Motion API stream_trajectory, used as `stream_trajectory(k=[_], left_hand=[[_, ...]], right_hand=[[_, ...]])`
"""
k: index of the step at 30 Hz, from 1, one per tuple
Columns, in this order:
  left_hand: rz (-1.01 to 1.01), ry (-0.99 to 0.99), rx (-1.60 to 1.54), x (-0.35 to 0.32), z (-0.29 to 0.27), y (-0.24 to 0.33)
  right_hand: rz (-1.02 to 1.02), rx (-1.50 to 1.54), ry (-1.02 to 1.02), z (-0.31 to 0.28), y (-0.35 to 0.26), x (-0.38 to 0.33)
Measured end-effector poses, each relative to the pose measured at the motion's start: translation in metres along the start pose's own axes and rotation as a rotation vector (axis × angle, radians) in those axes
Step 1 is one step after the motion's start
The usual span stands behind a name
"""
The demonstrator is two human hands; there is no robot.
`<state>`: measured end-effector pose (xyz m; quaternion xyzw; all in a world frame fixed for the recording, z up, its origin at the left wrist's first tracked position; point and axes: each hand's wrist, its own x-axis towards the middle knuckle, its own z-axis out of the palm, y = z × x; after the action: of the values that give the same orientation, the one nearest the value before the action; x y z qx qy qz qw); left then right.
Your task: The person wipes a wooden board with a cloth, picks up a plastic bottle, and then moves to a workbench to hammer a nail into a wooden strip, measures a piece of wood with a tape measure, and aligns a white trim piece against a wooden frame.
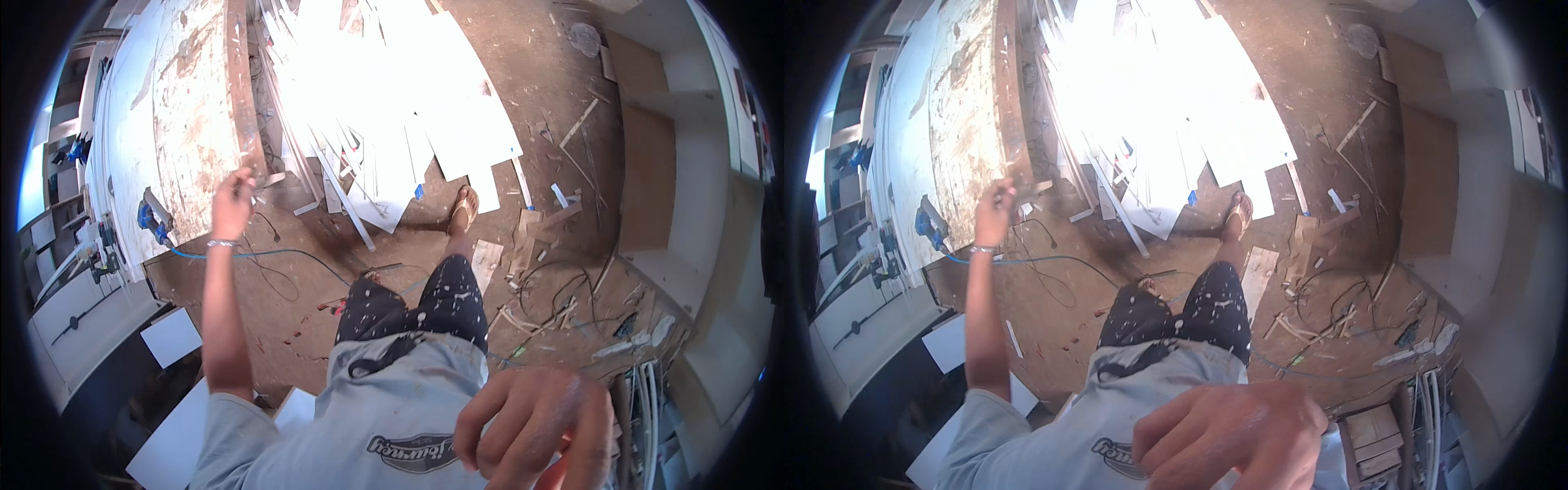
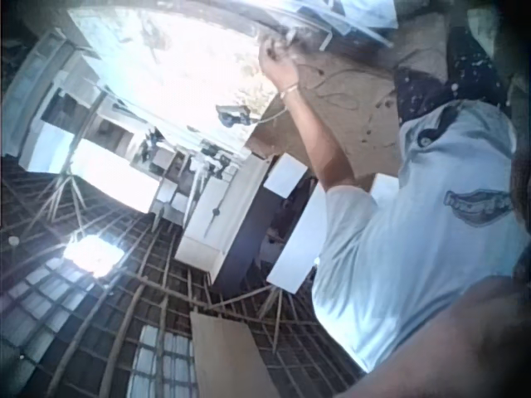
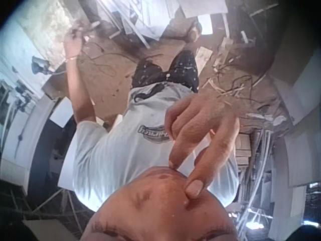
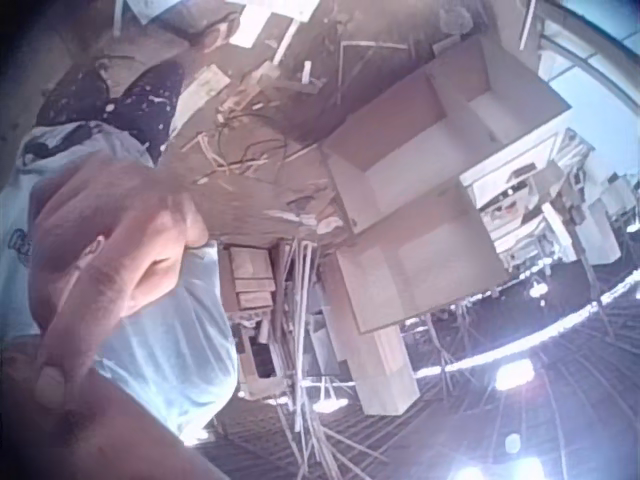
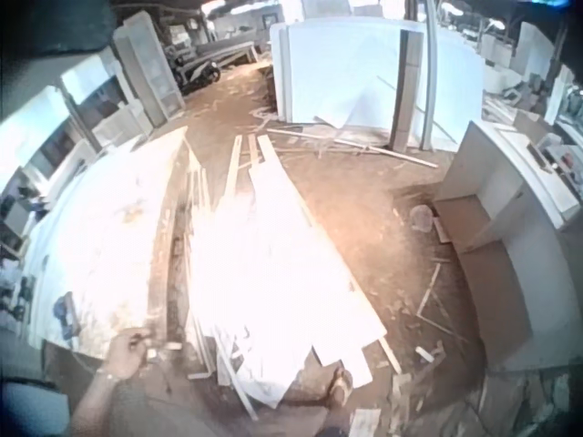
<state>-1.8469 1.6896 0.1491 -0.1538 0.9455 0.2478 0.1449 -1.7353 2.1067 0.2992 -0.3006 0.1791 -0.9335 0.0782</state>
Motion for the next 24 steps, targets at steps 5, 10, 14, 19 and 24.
stream_trajectory(k=[5, 10, 14, 19, 24], left_hand=[[-0.096, 0.297, 0.322, 0.134, -0.005, -0.101], [-0.404, 0.358, 0.512, 0.172, 0.054, -0.081], [-0.314, 0.515, 0.499, 0.157, 0.066, -0.095], [-0.280, 0.600, 0.526, 0.145, 0.065, -0.074], [-0.251, 0.620, 0.493, 0.149, 0.053, -0.056]], right_hand=[[0.012, 0.318, 0.187, -0.058, -0.005, 0.021], [0.054, 0.511, 0.229, -0.099, 0.017, 0.064], [0.065, 0.458, 0.171, -0.102, 0.039, 0.088], [0.618, -0.121, -0.146, -0.135, 0.052, 0.138], [0.708, -1.296, -0.340, -0.144, 0.085, 0.180]])
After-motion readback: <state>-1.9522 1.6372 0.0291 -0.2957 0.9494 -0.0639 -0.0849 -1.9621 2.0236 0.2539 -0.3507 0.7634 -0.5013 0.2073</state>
